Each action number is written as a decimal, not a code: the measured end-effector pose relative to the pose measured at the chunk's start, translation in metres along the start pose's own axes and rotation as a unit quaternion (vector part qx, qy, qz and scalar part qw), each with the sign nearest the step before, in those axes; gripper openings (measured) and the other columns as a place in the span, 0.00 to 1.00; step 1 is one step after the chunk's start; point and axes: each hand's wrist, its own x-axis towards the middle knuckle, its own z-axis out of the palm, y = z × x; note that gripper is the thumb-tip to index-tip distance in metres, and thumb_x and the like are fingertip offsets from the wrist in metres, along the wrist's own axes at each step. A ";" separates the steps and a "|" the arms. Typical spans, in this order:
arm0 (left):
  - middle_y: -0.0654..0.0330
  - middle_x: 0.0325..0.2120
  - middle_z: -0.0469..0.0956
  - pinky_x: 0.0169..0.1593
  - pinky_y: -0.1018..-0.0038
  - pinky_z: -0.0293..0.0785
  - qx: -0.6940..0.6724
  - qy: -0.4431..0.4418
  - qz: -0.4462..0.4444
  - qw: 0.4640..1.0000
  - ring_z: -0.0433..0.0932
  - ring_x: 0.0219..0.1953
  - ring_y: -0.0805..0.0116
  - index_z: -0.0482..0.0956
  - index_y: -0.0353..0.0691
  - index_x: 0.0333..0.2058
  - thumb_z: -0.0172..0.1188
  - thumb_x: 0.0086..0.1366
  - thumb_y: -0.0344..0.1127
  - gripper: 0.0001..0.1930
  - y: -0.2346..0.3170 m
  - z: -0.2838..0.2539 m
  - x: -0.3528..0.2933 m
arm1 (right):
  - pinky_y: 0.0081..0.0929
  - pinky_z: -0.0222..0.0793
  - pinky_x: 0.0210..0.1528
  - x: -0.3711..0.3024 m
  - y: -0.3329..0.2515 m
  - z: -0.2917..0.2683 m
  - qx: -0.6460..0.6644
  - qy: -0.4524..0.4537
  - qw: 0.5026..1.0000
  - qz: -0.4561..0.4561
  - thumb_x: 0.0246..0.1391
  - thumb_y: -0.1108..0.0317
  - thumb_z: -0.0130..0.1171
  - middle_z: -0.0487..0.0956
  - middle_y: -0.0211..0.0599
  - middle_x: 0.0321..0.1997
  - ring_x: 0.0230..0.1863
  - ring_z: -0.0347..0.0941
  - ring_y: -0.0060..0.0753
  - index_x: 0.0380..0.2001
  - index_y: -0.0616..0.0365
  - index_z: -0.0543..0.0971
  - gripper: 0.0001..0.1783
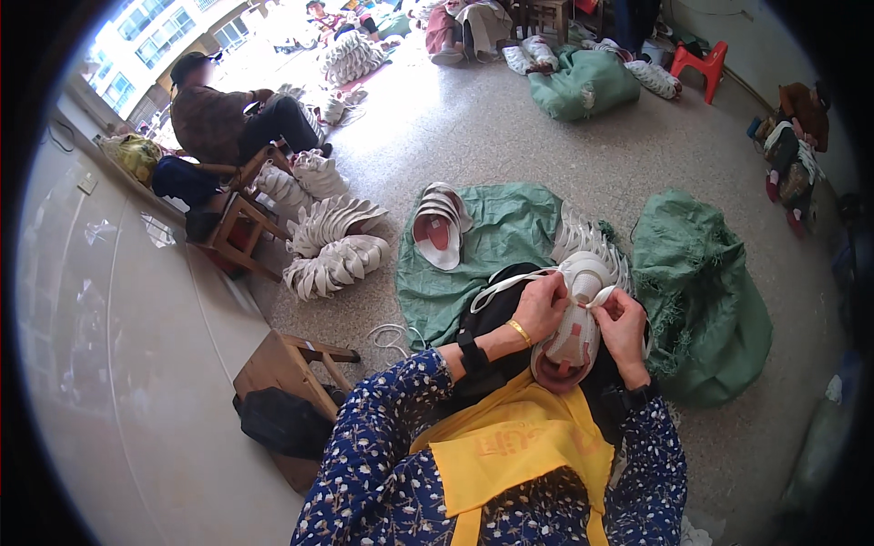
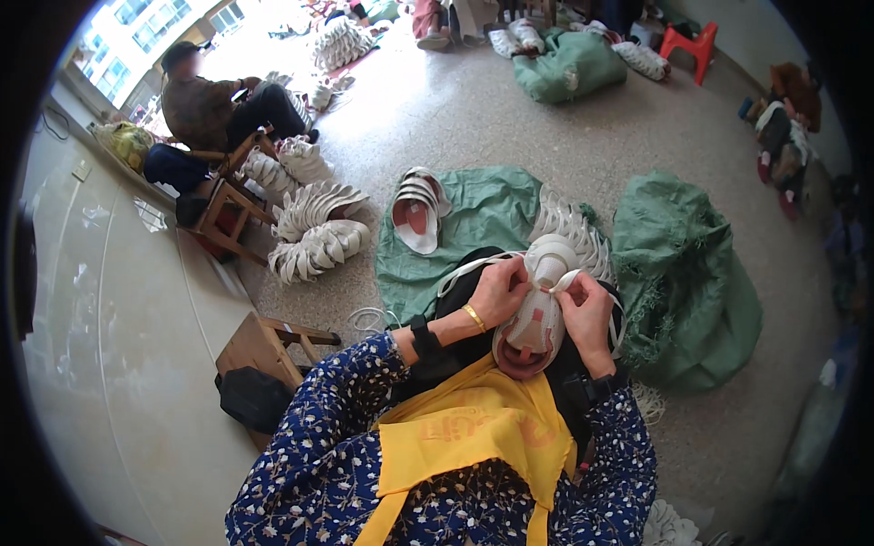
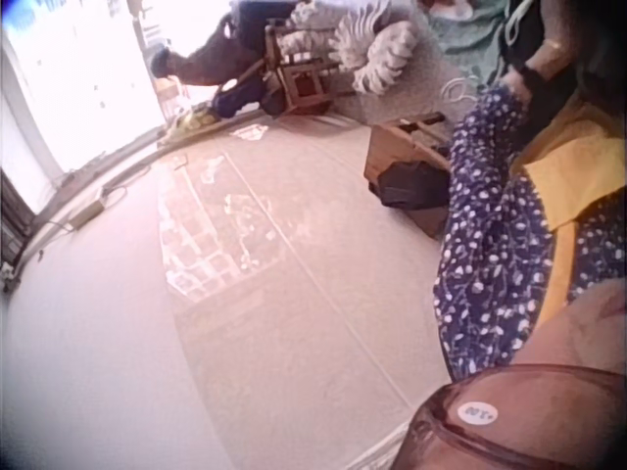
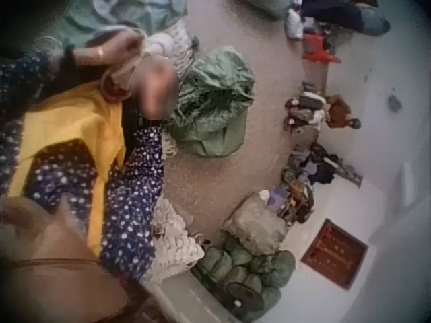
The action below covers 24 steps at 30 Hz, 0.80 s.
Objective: The person threads white shoelaces through the eyelets of a white sneaker, pulls them tight, and ties a knot. They then insert a pink insole into the shoe and place it on a stack of similar shoes.
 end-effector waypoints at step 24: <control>0.53 0.27 0.72 0.32 0.64 0.72 0.016 0.036 0.024 0.999 0.75 0.26 0.55 0.71 0.36 0.34 0.64 0.56 0.25 0.10 0.016 -0.008 -0.003 | 0.27 0.72 0.29 -0.005 -0.011 0.004 -0.077 0.050 0.992 -0.084 0.52 0.75 0.69 0.78 0.39 0.24 0.25 0.78 0.34 0.30 0.65 0.81 0.05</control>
